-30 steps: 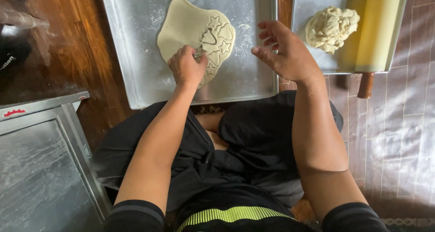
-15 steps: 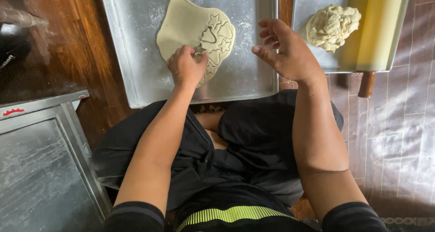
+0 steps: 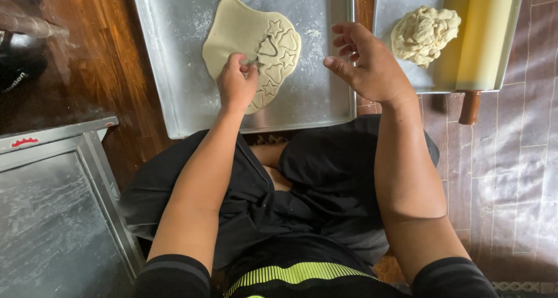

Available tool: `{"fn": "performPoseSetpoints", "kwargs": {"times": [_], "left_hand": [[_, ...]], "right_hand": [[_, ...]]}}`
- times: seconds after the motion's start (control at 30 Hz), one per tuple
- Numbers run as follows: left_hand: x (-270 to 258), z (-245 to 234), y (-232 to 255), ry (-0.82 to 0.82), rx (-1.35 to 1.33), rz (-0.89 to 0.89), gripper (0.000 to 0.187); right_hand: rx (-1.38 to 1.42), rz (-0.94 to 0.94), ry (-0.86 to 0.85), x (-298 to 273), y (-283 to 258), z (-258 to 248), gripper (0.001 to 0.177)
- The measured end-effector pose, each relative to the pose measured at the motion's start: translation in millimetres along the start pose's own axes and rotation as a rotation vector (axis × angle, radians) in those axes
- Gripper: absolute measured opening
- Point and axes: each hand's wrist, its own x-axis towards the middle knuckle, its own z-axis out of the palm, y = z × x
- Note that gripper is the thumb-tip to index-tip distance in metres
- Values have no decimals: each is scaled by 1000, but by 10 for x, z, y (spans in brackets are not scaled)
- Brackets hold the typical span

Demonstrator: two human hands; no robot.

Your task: A person sitting on the floor uses a star-shaped cookie cutter to cut multiple shapes out of a sheet of dough on a baking tray.

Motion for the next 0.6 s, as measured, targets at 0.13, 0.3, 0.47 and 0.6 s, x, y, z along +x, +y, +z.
{"fn": "performPoseSetpoints", "kwargs": {"times": [0.13, 0.3, 0.47, 0.6], "left_hand": [[40, 34, 63, -13, -24, 16, 23], [58, 20, 103, -9, -47, -30, 17], [63, 17, 112, -13, -77, -39, 14], [75, 23, 116, -5, -79, -33, 13]], "right_hand": [[-19, -5, -4, -1, 16, -1, 53], [-17, 6, -13, 17, 1, 18, 53], [-40, -11, -13, 21, -5, 32, 55], [-48, 2, -11, 21, -7, 40, 55]]}}
